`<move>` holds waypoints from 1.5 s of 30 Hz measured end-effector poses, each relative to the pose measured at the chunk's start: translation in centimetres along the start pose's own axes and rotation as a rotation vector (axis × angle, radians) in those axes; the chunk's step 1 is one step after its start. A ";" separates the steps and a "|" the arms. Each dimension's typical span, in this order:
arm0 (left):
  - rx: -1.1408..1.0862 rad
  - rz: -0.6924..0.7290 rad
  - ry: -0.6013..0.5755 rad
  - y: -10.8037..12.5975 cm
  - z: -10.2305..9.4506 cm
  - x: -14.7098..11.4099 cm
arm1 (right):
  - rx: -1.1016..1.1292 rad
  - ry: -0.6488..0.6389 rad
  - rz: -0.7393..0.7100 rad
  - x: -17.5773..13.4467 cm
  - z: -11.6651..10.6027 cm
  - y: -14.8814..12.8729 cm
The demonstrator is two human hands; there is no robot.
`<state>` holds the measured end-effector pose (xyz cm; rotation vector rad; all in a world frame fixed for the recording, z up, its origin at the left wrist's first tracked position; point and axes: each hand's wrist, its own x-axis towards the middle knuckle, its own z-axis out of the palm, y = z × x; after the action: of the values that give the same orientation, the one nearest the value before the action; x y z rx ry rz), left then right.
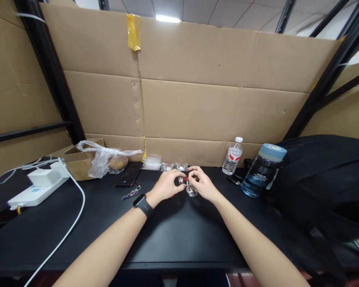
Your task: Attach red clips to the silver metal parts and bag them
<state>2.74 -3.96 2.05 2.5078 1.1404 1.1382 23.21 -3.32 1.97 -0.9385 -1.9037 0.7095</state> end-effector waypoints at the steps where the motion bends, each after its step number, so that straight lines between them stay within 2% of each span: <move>1: 0.022 -0.015 0.013 -0.1 0.2 0.0 | -0.019 -0.004 -0.002 0.0 0.0 0.0; 5: 0.143 -0.077 0.094 -0.3 0.6 -0.1 | -0.048 -0.007 -0.025 0.1 0.5 0.6; 8: 0.211 -0.121 0.101 -0.6 0.5 -0.1 | -0.170 0.069 -0.016 0.4 0.8 1.9; 11: 0.217 -0.173 0.089 -1.3 0.3 -0.2 | -0.380 0.106 0.102 0.8 0.8 3.6; 14: 0.201 -0.210 0.093 -2.1 0.2 -0.2 | -0.417 0.047 0.203 1.3 0.6 4.7; 20: 0.093 -0.313 0.087 -2.8 0.4 -0.1 | -0.290 0.032 0.169 2.2 0.9 4.1; 23: 0.002 -0.351 0.110 -2.7 0.4 0.1 | -0.062 0.086 0.161 2.2 1.4 3.1; 26: -0.122 -0.372 0.128 -2.6 0.7 0.3 | 0.200 0.184 0.228 1.9 1.7 2.3; 28: -0.218 -0.377 0.133 -2.6 1.0 0.3 | 0.291 0.203 0.261 1.7 1.7 2.0; 31: -0.323 -0.368 0.134 -2.5 1.7 0.3 | 0.355 0.166 0.278 1.4 1.6 1.8; 35: -0.357 -0.366 0.159 -2.4 2.3 0.2 | 0.397 0.103 0.335 1.0 1.7 1.3; 40: -0.378 -0.384 0.150 -2.4 2.3 0.1 | 0.563 0.073 0.343 0.7 1.7 0.7; 45: -0.394 -0.394 0.130 -2.5 2.2 0.2 | 0.633 0.025 0.368 0.4 1.5 0.6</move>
<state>2.90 -1.79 -0.42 1.8422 1.2274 1.2738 21.93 -2.79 0.95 -0.8731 -1.3479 1.4065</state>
